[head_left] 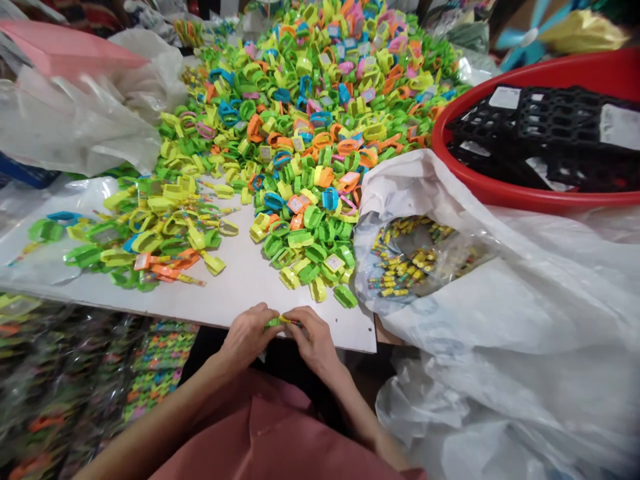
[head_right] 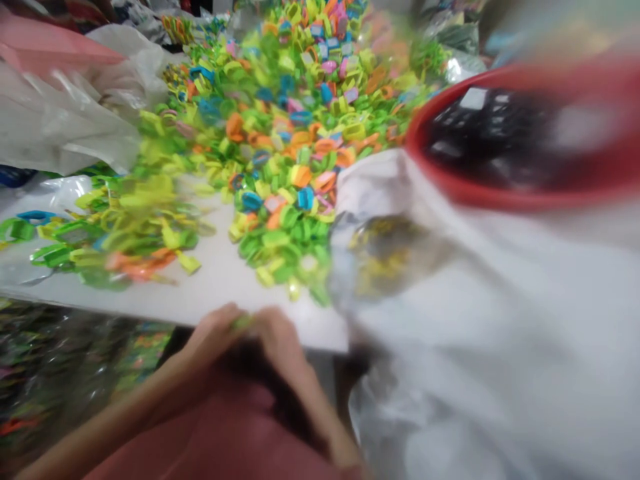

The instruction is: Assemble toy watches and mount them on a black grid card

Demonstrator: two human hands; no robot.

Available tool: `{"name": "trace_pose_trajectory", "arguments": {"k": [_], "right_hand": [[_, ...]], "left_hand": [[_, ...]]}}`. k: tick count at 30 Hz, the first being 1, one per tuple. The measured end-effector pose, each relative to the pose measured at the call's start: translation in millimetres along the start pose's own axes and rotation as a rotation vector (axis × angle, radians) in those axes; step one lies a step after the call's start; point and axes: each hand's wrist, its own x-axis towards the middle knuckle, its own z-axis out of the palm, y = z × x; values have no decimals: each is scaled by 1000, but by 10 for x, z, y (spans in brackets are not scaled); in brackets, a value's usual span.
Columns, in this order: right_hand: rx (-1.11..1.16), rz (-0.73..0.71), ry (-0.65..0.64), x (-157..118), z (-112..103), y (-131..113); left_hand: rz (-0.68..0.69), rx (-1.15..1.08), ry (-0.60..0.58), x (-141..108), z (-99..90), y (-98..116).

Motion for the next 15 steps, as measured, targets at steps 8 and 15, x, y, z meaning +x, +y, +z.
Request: {"name": "trace_pose_trajectory", "arguments": {"k": [8, 15], "right_hand": [[-46, -44, -288, -22, -329, -48], [-60, 47, -78, 69, -194, -30]], "left_hand": [[37, -133, 4, -145, 121, 123], [35, -112, 40, 32, -22, 77]]}}
